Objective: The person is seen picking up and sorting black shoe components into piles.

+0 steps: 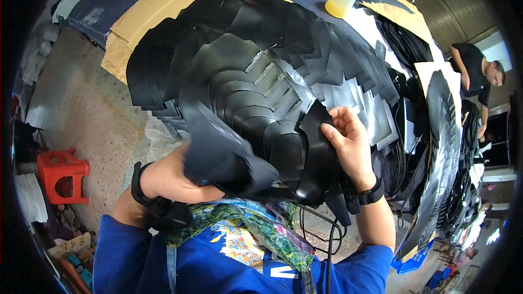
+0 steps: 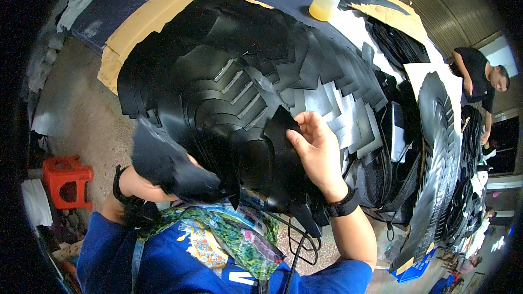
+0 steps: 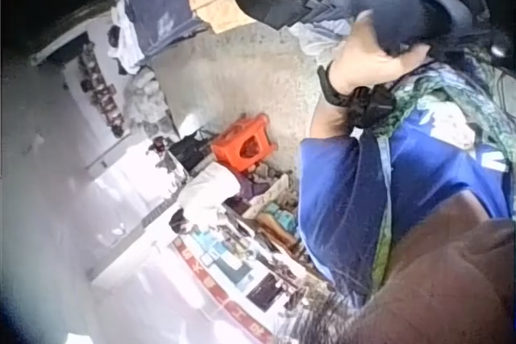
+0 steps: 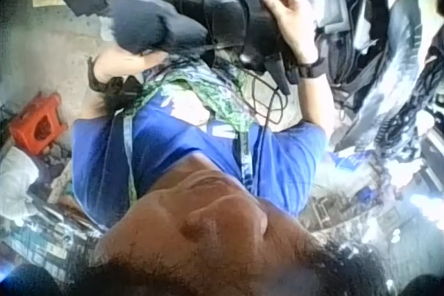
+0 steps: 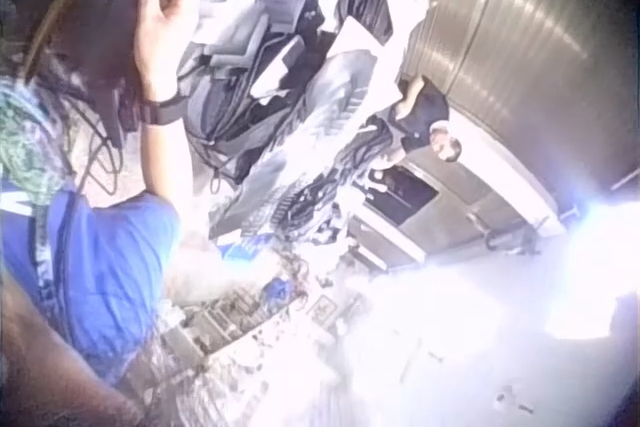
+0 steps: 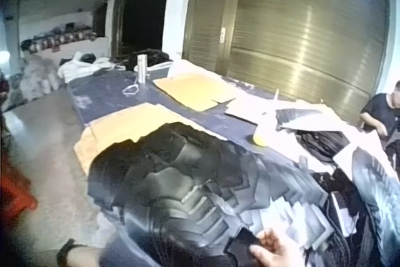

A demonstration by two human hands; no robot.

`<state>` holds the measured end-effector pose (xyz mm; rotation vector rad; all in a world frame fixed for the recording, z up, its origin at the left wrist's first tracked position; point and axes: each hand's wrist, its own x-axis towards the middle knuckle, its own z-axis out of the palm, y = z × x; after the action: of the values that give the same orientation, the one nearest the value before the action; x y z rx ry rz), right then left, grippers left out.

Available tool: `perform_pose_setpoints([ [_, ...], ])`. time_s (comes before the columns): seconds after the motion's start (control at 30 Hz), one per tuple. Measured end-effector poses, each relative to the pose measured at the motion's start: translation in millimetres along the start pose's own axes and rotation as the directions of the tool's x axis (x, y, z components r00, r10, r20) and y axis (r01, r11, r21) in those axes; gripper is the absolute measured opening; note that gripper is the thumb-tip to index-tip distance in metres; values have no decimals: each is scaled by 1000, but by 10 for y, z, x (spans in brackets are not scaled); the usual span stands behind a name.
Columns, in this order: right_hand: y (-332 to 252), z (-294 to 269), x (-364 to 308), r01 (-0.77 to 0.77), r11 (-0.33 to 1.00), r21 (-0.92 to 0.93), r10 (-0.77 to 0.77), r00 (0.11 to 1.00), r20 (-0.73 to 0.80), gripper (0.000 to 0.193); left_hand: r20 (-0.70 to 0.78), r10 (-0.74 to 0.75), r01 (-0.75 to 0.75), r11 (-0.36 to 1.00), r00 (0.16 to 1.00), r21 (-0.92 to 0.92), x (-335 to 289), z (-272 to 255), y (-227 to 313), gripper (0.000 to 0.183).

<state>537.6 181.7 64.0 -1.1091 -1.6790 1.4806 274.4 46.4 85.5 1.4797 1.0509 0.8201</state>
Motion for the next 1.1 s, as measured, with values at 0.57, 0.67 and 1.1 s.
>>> perform_pose_setpoints([
  [0.57,83,76,28,37,999,-39,-41,994,-106,24,377,302,-483,529,876,698,704,187,111,24],
  [0.67,91,80,36,34,999,-34,-38,993,-112,24,365,306,-476,530,879,702,808,194,73,21],
  [1.1,30,116,23,209,790,-577,-300,952,-66,30,402,102,-376,614,910,694,974,163,99,39],
])
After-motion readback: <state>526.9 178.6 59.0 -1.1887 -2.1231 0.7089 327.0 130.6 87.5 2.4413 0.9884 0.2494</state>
